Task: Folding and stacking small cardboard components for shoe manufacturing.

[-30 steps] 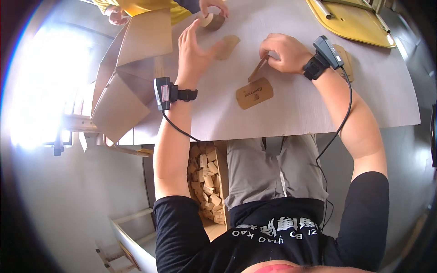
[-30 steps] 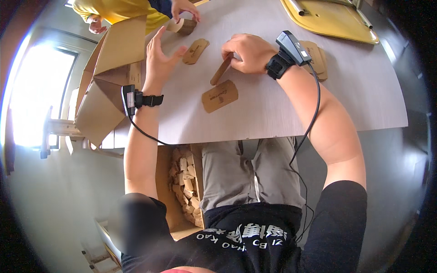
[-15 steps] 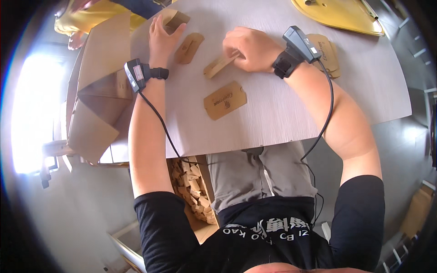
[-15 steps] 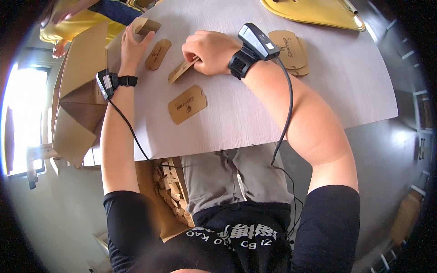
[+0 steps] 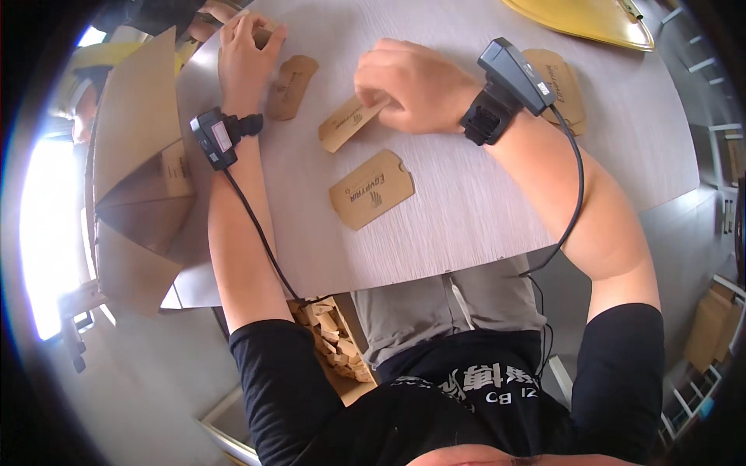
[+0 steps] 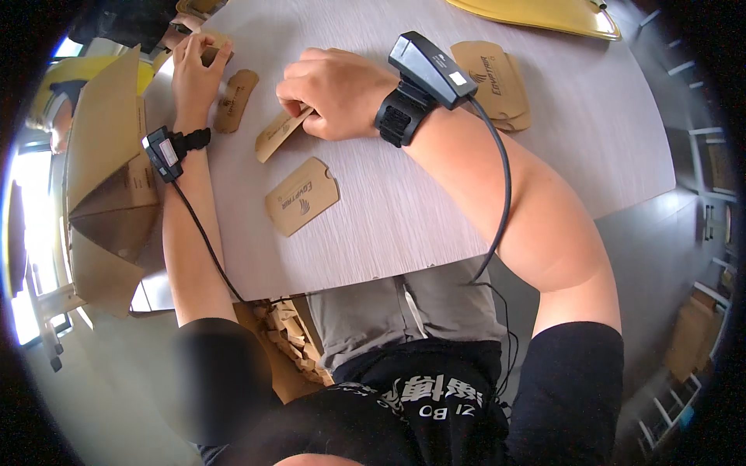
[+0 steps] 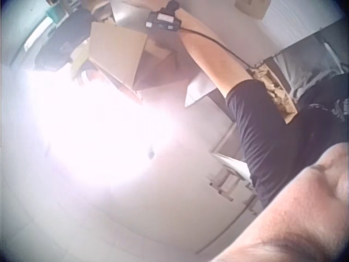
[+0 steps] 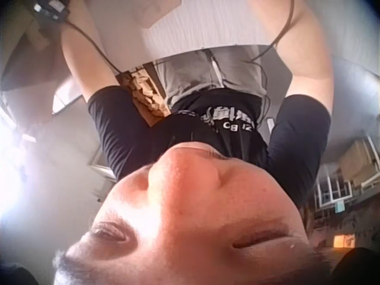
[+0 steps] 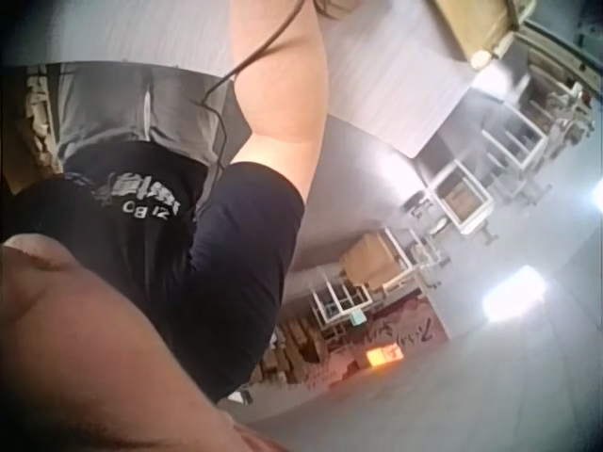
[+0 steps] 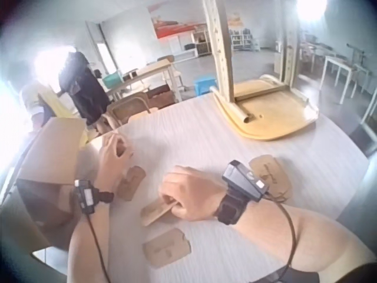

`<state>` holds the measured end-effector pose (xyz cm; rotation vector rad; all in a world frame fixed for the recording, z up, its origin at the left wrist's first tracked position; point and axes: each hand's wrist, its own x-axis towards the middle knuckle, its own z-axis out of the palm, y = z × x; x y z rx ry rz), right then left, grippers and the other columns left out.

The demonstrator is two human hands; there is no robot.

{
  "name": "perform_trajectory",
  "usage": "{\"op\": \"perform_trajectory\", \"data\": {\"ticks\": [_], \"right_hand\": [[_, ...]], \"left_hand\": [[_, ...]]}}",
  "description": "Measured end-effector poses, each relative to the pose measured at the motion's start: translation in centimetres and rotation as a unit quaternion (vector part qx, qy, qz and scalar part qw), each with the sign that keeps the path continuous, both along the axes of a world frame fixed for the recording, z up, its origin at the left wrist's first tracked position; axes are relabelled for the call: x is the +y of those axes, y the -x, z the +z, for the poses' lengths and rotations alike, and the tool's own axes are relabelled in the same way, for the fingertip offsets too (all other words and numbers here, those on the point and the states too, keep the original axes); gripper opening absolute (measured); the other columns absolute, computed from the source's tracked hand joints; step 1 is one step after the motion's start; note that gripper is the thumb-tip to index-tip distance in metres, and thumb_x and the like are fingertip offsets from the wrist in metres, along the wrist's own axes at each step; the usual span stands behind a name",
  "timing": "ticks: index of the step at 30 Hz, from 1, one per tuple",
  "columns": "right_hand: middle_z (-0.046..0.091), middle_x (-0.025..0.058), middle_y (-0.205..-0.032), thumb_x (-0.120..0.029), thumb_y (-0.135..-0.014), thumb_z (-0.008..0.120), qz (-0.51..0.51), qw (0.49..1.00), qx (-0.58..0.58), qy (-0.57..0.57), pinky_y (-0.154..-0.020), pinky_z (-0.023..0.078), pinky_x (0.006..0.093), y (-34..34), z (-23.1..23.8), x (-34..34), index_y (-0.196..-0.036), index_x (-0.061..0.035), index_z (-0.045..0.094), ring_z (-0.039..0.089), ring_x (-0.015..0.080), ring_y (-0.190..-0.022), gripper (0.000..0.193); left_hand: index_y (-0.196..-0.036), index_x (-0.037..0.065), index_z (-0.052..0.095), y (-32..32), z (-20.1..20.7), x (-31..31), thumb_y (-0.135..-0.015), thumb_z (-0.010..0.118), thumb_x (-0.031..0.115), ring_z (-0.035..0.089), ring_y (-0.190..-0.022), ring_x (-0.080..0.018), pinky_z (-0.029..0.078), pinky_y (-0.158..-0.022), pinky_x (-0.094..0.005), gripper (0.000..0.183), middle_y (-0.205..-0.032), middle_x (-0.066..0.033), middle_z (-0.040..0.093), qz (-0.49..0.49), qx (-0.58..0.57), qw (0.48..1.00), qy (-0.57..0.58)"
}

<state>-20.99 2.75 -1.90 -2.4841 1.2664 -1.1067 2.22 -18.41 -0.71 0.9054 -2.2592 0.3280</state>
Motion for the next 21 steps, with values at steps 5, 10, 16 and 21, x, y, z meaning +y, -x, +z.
{"op": "perform_trajectory", "data": {"ticks": [5, 10, 16, 21], "right_hand": [[0.06, 0.0063, -0.089, 0.001, -0.073, 0.062, 0.023, 0.999, -0.018, -0.015, -0.08, 0.05, 0.0396, 0.3, 0.9, 0.3, -0.087, -0.0069, 0.059, 0.057, 0.0287, -0.094, 0.016], [0.064, 0.0049, -0.091, 0.001, -0.077, 0.066, 0.013, 0.998, -0.035, -0.047, -0.085, 0.052, 0.0386, 0.5, 0.6, 0.5, -0.09, -0.0075, 0.062, 0.06, 0.0272, -0.096, 0.015], [0.067, 0.0062, -0.094, 0.0, -0.079, 0.065, 0.016, 0.998, -0.043, -0.038, -0.086, 0.053, 0.0389, 0.1, 0.9, 0.4, -0.093, -0.0071, 0.064, 0.063, 0.0277, -0.096, 0.016], [0.07, 0.0096, -0.094, -0.003, -0.085, 0.067, -0.003, 0.995, -0.077, -0.066, -0.084, 0.056, 0.0379, 0.7, 0.1, 0.3, -0.099, -0.0061, 0.066, 0.068, 0.0281, -0.09, 0.015]], "left_hand": [[-0.11, 0.008, 0.066, -0.4, 1.4, 0.8, -0.09, 0.071, 0.028, 0.061, -0.114, -0.0332, 0.05, -0.097, -0.0409, 0.029, -0.119, -0.0129, 0.065, -0.008, 0.007, 1.0, -0.005], [-0.111, 0.007, 0.065, -1.8, 2.2, 3.7, -0.084, 0.07, 0.013, 0.061, -0.115, -0.0341, 0.049, -0.1, -0.0404, 0.028, -0.119, -0.0128, 0.066, -0.071, 0.052, 0.992, -0.091], [-0.119, 0.01, 0.062, -5.6, 2.7, 7.8, -0.081, 0.066, 0.004, 0.058, -0.125, -0.03, 0.048, -0.105, -0.04, 0.039, -0.133, -0.0101, 0.061, -0.086, 0.068, 0.983, -0.149], [-0.129, 0.009, 0.061, -7.6, 2.5, 10.4, -0.087, 0.063, 0.005, 0.057, -0.126, -0.0256, 0.046, -0.104, -0.0353, 0.043, -0.132, -0.0115, 0.061, -0.059, 0.189, 0.933, -0.302]]}}
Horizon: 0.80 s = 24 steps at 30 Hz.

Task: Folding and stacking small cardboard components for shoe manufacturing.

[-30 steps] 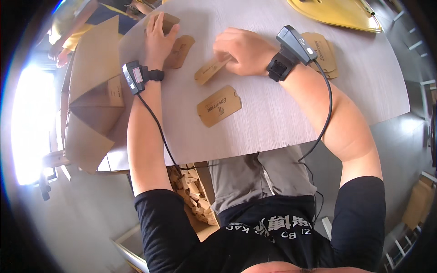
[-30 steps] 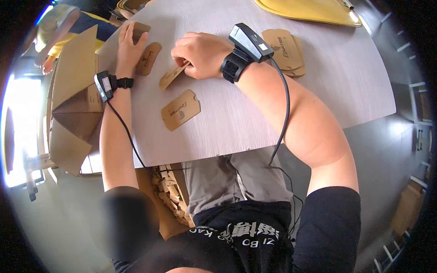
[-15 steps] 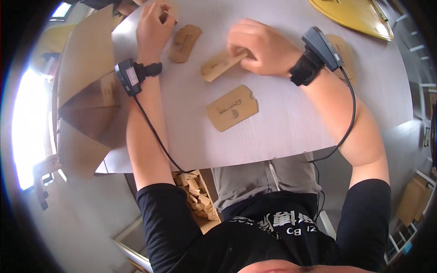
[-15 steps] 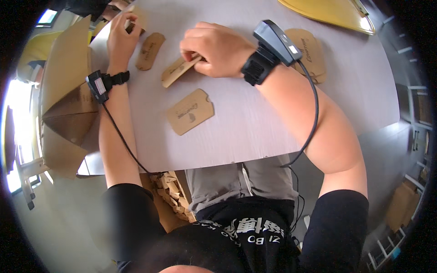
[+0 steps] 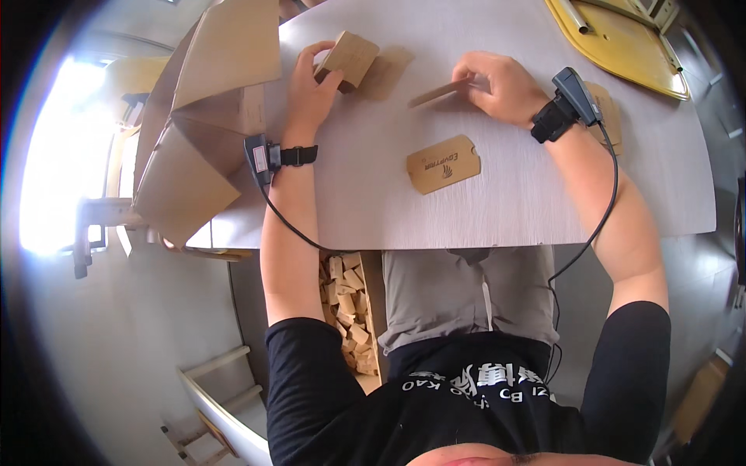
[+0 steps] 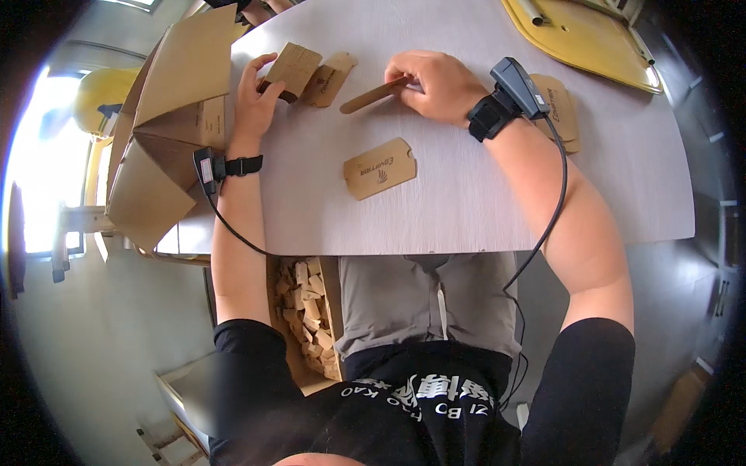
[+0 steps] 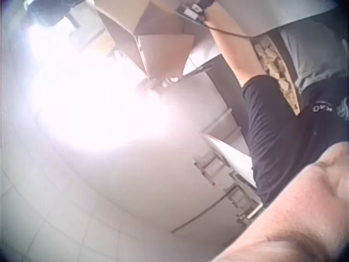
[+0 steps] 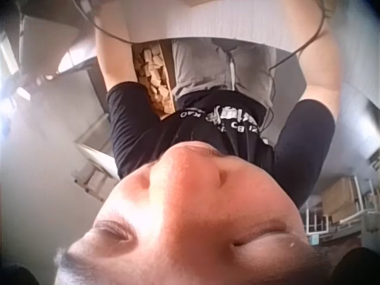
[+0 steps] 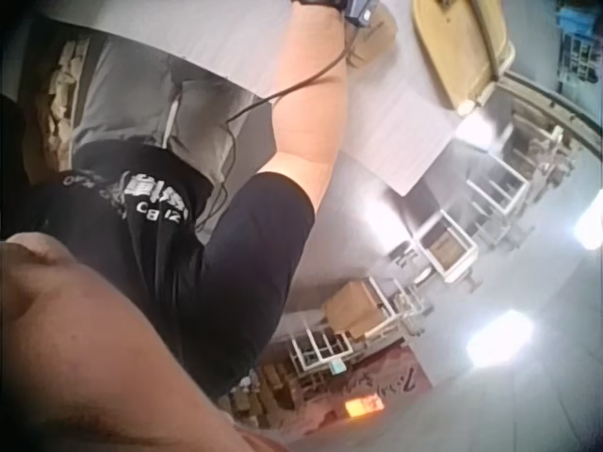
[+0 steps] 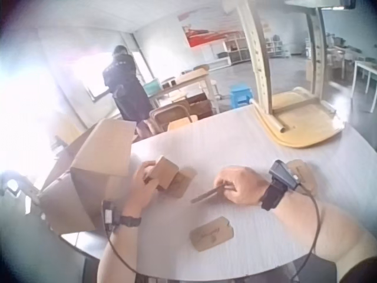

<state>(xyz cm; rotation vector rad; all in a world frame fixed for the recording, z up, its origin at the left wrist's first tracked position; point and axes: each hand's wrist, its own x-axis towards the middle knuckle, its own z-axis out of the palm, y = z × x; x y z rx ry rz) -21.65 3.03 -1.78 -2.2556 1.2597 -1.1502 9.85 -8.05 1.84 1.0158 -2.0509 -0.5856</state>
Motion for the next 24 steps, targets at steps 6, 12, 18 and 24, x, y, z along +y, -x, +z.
{"op": "perform_trajectory", "data": {"ticks": [6, 12, 18, 24], "right_hand": [[0.075, 0.0072, -0.097, -0.02, -0.1, 0.066, -0.016, 0.999, -0.048, 0.004, -0.085, 0.056, 0.035, 0.0, -0.6, -0.2, -0.11, -0.0067, 0.069, 0.07, 0.0197, -0.09, 0.017], [0.072, 0.0029, -0.092, -0.032, -0.104, 0.063, 0.018, 0.972, -0.223, -0.072, -0.079, 0.056, 0.029, -1.5, 0.2, 0.3, -0.108, -0.0034, 0.069, 0.067, 0.0115, -0.083, 0.03], [0.067, 0.0001, -0.084, -0.034, -0.104, 0.063, 0.045, 0.94, -0.268, -0.208, -0.072, 0.052, 0.0217, -2.4, 1.5, 1.4, -0.106, -0.0053, 0.07, 0.06, 0.0055, -0.071, 0.029], [0.066, 0.0, -0.081, -0.046, -0.103, 0.059, 0.079, 0.922, -0.266, -0.271, -0.069, 0.049, 0.0227, -2.4, 1.2, 2.0, -0.102, -0.0038, 0.069, 0.059, 0.007, -0.069, 0.044]], "left_hand": [[-0.139, 0.005, 0.054, -2.0, -0.9, 0.0, -0.095, 0.062, 0.018, 0.058, -0.104, -0.0189, 0.05, -0.089, -0.0319, 0.046, -0.112, -0.008, 0.061, 0.075, 0.094, 0.988, -0.098], [-0.138, 0.005, 0.057, -2.2, -1.0, -0.3, -0.097, 0.067, 0.032, 0.06, -0.113, -0.0231, 0.047, -0.099, -0.0365, 0.05, -0.121, -0.0107, 0.064, 0.09, 0.076, 0.992, 0.041], [-0.135, 0.005, 0.063, 2.6, 2.8, 4.6, -0.099, 0.065, 0.038, 0.056, -0.131, -0.0257, 0.045, -0.107, -0.0373, 0.049, -0.139, -0.01, 0.063, -0.105, -0.047, 0.96, 0.254], [-0.122, 0.018, 0.073, 5.5, 2.1, 6.7, -0.078, 0.079, 0.013, 0.065, -0.109, -0.0255, 0.055, -0.091, -0.0374, 0.045, -0.12, 0.0014, 0.071, -0.195, -0.172, 0.897, 0.357]]}}
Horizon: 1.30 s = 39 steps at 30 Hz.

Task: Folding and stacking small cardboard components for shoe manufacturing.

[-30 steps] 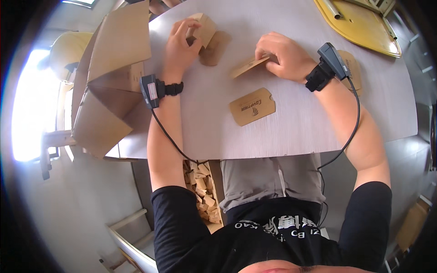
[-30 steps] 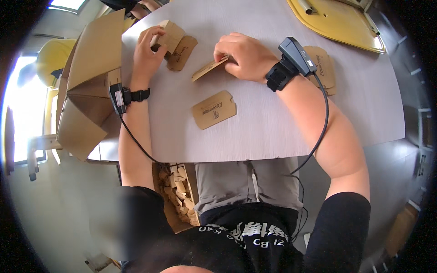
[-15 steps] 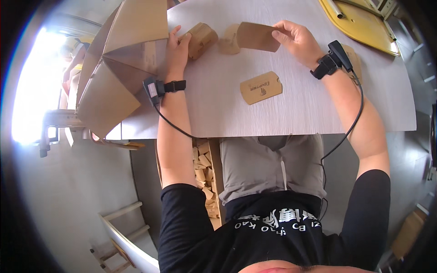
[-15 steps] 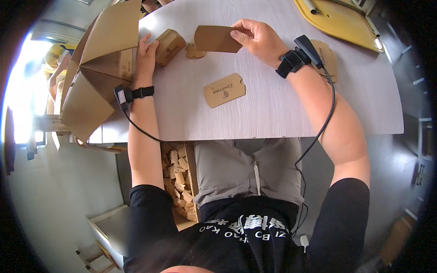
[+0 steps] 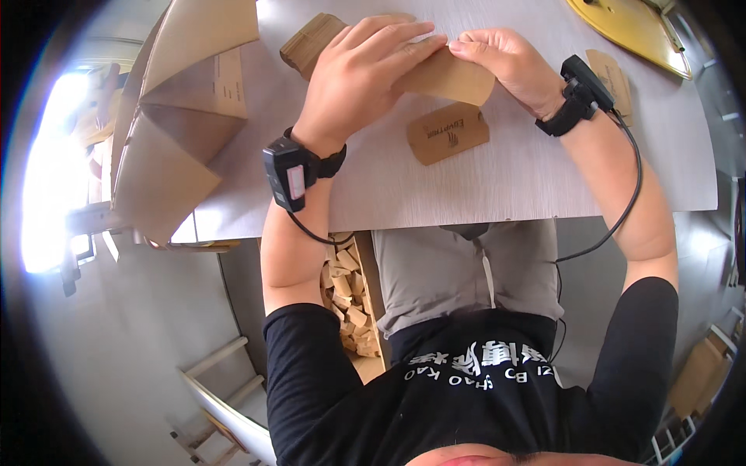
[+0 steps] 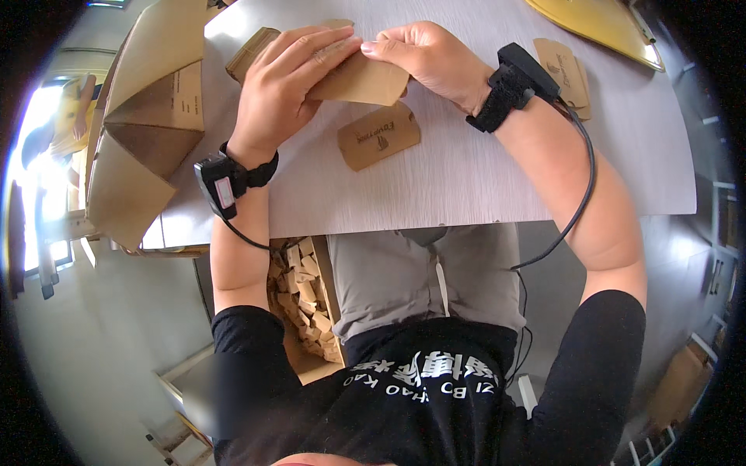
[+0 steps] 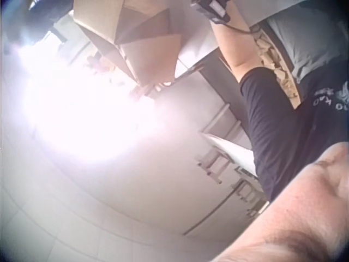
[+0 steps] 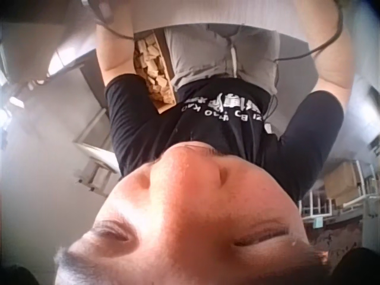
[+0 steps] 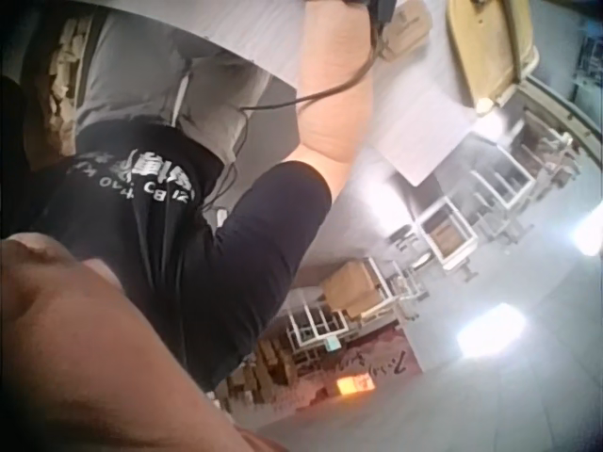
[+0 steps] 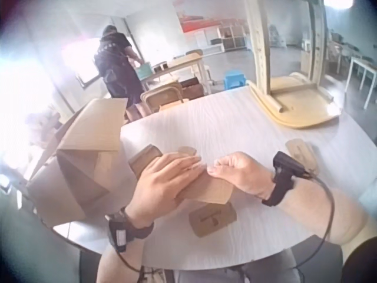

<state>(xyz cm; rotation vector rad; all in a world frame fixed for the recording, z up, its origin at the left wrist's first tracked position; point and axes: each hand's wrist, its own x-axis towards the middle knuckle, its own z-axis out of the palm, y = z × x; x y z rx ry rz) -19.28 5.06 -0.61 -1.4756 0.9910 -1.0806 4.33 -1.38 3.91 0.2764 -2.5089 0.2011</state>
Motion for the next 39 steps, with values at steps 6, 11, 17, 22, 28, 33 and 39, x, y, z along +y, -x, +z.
{"op": "perform_trajectory", "data": {"ticks": [6, 11, 17, 22, 28, 33, 39], "right_hand": [[0.065, -0.0026, -0.098, -0.039, -0.109, 0.049, -0.112, 0.97, -0.038, 0.213, -0.081, 0.045, 0.0223, 1.1, -0.1, -0.7, -0.098, -0.0084, 0.065, 0.056, 0.0055, -0.088, 0.036], [0.065, 0.0095, -0.11, -0.031, -0.104, 0.059, -0.075, 0.967, 0.063, 0.234, -0.095, 0.049, 0.0359, 0.5, 2.3, 1.8, -0.115, -0.0043, 0.061, 0.062, 0.0163, -0.105, 0.029], [0.065, -0.0013, -0.097, -0.042, -0.106, 0.055, 0.029, 0.981, 0.013, 0.192, -0.084, 0.048, 0.0273, 0.6, 1.3, 0.4, -0.102, -0.0058, 0.065, 0.057, 0.0089, -0.089, 0.038], [0.061, 0.0059, -0.112, -0.027, -0.106, 0.053, 0.084, 0.977, 0.016, 0.193, -0.097, 0.045, 0.0332, -1.2, 3.0, 2.3, -0.095, -0.0071, 0.059, 0.056, 0.0164, -0.104, 0.024], [0.059, 0.0133, -0.126, -0.027, -0.104, 0.056, -0.073, 0.962, -0.02, 0.261, -0.106, 0.042, 0.0392, -2.8, 2.8, 3.1, -0.096, -0.0063, 0.059, 0.057, 0.0248, -0.116, 0.022], [0.062, 0.018, -0.127, -0.034, -0.094, 0.067, -0.059, 0.953, 0.093, 0.281, -0.107, 0.041, 0.0445, -1.8, 3.5, 3.2, -0.095, -0.0059, 0.062, 0.057, 0.0311, -0.12, 0.029], [0.065, 0.0171, -0.128, -0.02, -0.095, 0.065, -0.125, 0.924, 0.167, 0.321, -0.102, 0.045, 0.0433, -1.9, 3.6, 2.8, -0.092, -0.0039, 0.064, 0.06, 0.0314, -0.113, 0.016]], "left_hand": [[-0.126, 0.006, 0.07, -0.1, -0.9, 1.1, -0.101, 0.065, 0.017, 0.07, -0.102, -0.0182, 0.055, -0.088, -0.0326, 0.028, -0.109, -0.0076, 0.076, 0.02, -0.013, 0.96, -0.279], [-0.125, -0.007, 0.066, 0.1, -1.3, 1.9, -0.109, 0.048, 0.035, 0.068, -0.112, -0.0222, 0.051, -0.098, -0.0361, 0.048, -0.117, -0.0149, 0.074, -0.122, 0.048, 0.759, -0.638], [-0.14, -0.011, 0.051, -0.2, -1.1, 1.8, -0.105, 0.038, 0.061, 0.064, -0.122, -0.0303, 0.045, -0.108, -0.0392, 0.081, -0.131, -0.0232, 0.066, -0.242, 0.036, 0.589, -0.77], [-0.132, -0.006, 0.058, -0.4, -1.5, 2.5, -0.092, 0.049, 0.079, 0.066, -0.118, -0.0319, 0.048, -0.105, -0.0403, 0.094, -0.127, -0.0226, 0.067, -0.232, -0.062, 0.586, -0.774], [-0.127, -0.001, 0.057, 0.3, -0.7, 2.7, -0.096, 0.069, 0.044, 0.062, -0.104, -0.0162, 0.047, -0.096, -0.0335, 0.056, -0.107, -0.0087, 0.067, -0.249, 0.017, 0.59, -0.768], [-0.127, -0.001, 0.055, 0.8, -1.3, 3.0, -0.082, 0.086, 0.043, 0.063, -0.091, -0.0143, 0.051, -0.082, -0.0298, 0.07, -0.1, -0.0056, 0.064, -0.148, 0.117, 0.696, -0.692], [-0.109, 0.002, 0.053, 1.5, -0.6, 3.4, -0.079, 0.092, 0.035, 0.057, -0.076, -0.0101, 0.05, -0.067, -0.0287, 0.059, -0.083, -0.0065, 0.061, 0.024, 0.13, 0.871, -0.473]]}}
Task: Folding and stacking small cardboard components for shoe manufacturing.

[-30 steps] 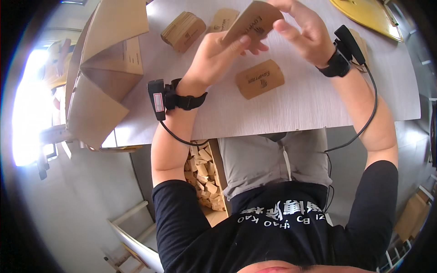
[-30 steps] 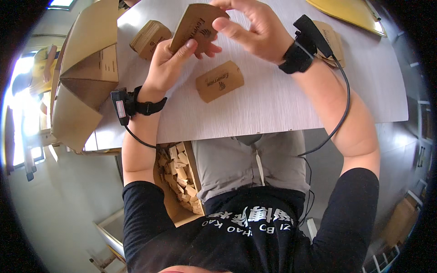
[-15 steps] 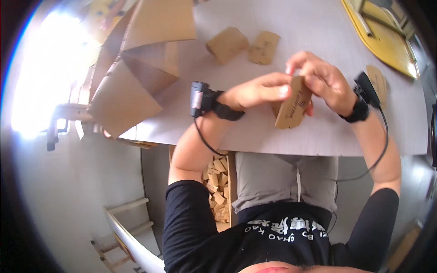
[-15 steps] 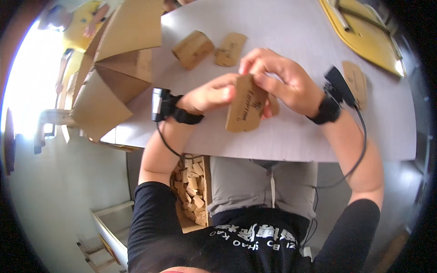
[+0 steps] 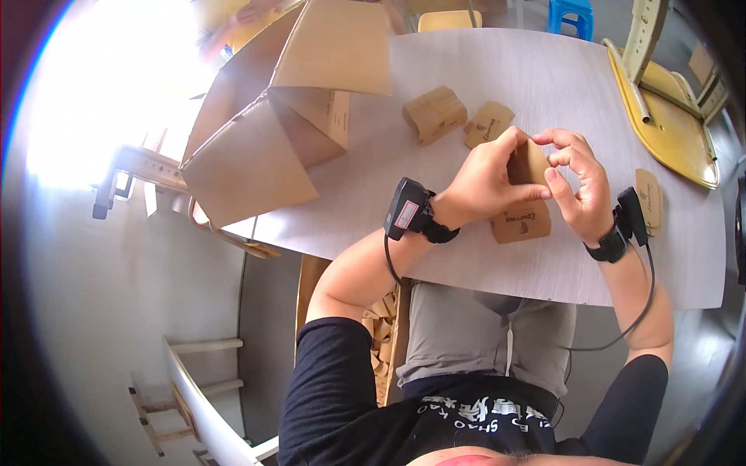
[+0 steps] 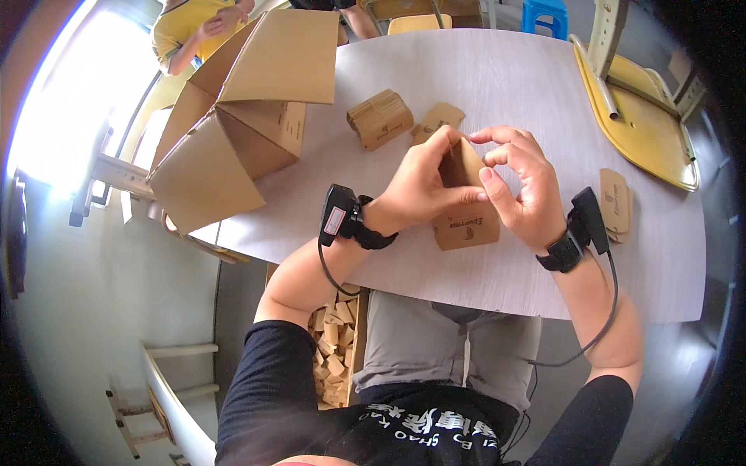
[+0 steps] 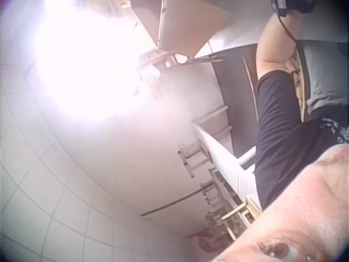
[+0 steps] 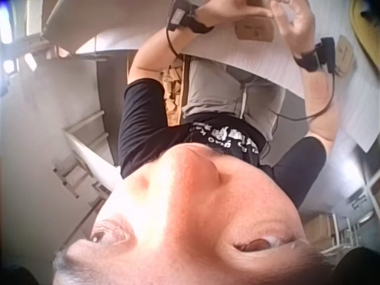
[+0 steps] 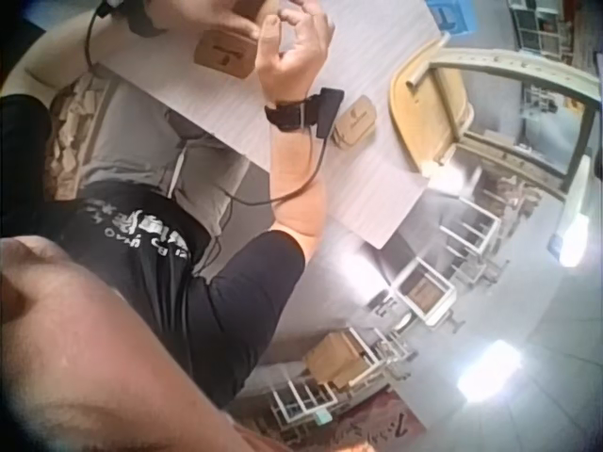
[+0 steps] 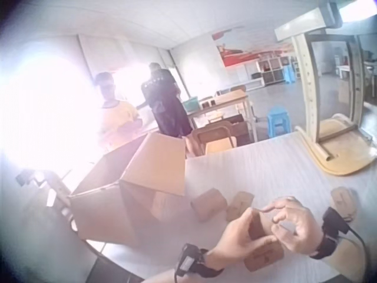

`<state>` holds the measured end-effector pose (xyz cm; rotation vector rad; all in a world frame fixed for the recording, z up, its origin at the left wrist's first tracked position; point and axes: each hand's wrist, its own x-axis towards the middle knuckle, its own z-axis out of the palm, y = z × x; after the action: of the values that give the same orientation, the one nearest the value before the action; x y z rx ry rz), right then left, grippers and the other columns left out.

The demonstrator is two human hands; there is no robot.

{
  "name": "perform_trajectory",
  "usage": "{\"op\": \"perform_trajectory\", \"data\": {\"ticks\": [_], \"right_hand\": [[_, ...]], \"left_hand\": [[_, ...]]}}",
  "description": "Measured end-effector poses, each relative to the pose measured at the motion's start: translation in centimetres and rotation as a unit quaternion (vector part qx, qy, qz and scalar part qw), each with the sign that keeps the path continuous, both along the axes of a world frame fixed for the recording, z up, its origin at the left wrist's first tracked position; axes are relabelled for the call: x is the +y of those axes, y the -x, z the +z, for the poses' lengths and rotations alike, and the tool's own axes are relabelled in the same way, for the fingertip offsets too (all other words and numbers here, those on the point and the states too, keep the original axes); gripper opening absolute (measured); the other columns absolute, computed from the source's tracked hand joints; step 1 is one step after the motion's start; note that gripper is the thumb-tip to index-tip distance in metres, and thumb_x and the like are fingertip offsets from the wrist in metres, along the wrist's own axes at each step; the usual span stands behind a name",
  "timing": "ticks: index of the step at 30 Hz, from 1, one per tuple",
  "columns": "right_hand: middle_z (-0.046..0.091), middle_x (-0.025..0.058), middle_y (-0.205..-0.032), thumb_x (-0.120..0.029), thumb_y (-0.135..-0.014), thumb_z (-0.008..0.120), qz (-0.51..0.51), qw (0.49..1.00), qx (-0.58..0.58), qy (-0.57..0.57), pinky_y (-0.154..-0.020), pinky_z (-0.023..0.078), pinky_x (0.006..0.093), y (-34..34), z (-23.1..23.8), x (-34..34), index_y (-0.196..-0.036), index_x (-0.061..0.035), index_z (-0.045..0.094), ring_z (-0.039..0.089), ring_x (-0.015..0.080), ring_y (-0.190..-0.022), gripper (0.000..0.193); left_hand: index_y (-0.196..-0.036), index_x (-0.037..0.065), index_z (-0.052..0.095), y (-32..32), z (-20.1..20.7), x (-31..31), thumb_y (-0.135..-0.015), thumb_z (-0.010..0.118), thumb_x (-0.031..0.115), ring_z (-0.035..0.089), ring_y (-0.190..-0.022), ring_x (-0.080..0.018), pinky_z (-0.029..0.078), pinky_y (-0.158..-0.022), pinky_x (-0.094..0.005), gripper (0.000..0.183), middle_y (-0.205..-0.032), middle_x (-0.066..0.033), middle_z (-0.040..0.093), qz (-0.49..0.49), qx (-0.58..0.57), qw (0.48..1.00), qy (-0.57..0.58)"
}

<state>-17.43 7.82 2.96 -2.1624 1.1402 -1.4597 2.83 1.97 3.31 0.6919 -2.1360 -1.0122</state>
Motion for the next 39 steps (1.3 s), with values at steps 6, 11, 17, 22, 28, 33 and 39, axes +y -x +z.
{"op": "perform_trajectory", "data": {"ticks": [6, 11, 17, 22, 28, 33, 39], "right_hand": [[0.065, 0.0131, -0.124, -0.016, -0.103, 0.059, 0.03, 0.996, -0.074, -0.046, -0.093, 0.051, 0.0358, 0.1, -0.4, -0.1, -0.099, -0.0064, 0.063, 0.063, 0.022, -0.104, 0.011], [0.062, 0.0109, -0.125, -0.022, -0.107, 0.056, 0.146, 0.957, -0.19, -0.165, -0.089, 0.053, 0.0318, 0.1, -0.8, 0.4, -0.108, -0.0093, 0.061, 0.062, 0.0157, -0.103, 0.014], [0.063, 0.0129, -0.124, -0.006, -0.092, 0.07, 0.142, 0.982, -0.114, -0.055, -0.092, 0.053, 0.0374, 0.1, -0.4, 0.2, -0.105, -0.0112, 0.061, 0.063, 0.0253, -0.112, 0.016], [0.066, 0.0115, -0.12, 0.0, -0.076, 0.078, 0.082, 0.992, -0.007, 0.098, -0.095, 0.051, 0.0436, 0.2, 0.9, 0.2, -0.096, -0.0118, 0.062, 0.061, 0.033, -0.116, 0.028], [0.067, 0.0116, -0.124, -0.003, -0.07, 0.083, 0.012, 0.991, 0.059, 0.116, -0.099, 0.05, 0.0477, 0.4, 1.6, 0.5, -0.087, -0.0114, 0.062, 0.059, 0.0384, -0.122, 0.029], [0.066, 0.0133, -0.133, -0.007, -0.072, 0.085, 0.108, 0.984, 0.094, 0.108, -0.107, 0.046, 0.0505, 1.7, 2.2, -0.3, -0.087, -0.0089, 0.066, 0.053, 0.0409, -0.133, 0.024], [0.065, 0.0131, -0.134, -0.008, -0.08, 0.082, 0.151, 0.983, 0.064, 0.078, -0.107, 0.046, 0.0506, 1.3, 1.2, -0.4, -0.091, -0.0089, 0.068, 0.052, 0.0415, -0.133, 0.018]], "left_hand": [[-0.127, 0.0, 0.055, -0.9, -0.6, -0.6, -0.101, 0.067, 0.038, 0.061, -0.101, -0.0131, 0.05, -0.089, -0.0315, 0.047, -0.111, -0.0089, 0.066, -0.136, 0.069, 0.973, -0.171], [-0.141, 0.001, 0.052, -1.1, 0.3, -0.4, -0.103, 0.056, 0.052, 0.061, -0.115, -0.0187, 0.047, -0.103, -0.0349, 0.064, -0.12, -0.0105, 0.063, -0.307, 0.125, 0.908, -0.256], [-0.133, 0.001, 0.058, -1.2, -0.3, -0.6, -0.09, 0.079, 0.04, 0.062, -0.105, -0.0154, 0.05, -0.096, -0.0326, 0.062, -0.11, -0.0077, 0.067, -0.297, 0.075, 0.908, -0.285], [-0.132, -0.004, 0.057, -1.1, -0.2, -0.8, -0.087, 0.08, 0.045, 0.071, -0.093, -0.0173, 0.055, -0.089, -0.0317, 0.07, -0.105, -0.0106, 0.07, -0.265, 0.057, 0.943, -0.195], [-0.127, -0.004, 0.062, -0.9, 0.1, -0.2, -0.087, 0.08, 0.037, 0.068, -0.086, -0.0158, 0.055, -0.081, -0.0316, 0.06, -0.092, -0.0107, 0.069, -0.211, 0.05, 0.955, -0.202], [-0.124, -0.005, 0.063, -1.3, 0.4, 0.5, -0.091, 0.078, 0.035, 0.064, -0.085, -0.011, 0.053, -0.076, -0.0284, 0.053, -0.089, -0.0063, 0.068, -0.184, 0.048, 0.959, -0.208], [-0.115, -0.001, 0.066, -1.3, 0.0, -0.8, -0.091, 0.079, 0.036, 0.061, -0.087, -0.0113, 0.051, -0.076, -0.0281, 0.047, -0.098, -0.0047, 0.068, -0.311, 0.04, 0.931, -0.186]]}}
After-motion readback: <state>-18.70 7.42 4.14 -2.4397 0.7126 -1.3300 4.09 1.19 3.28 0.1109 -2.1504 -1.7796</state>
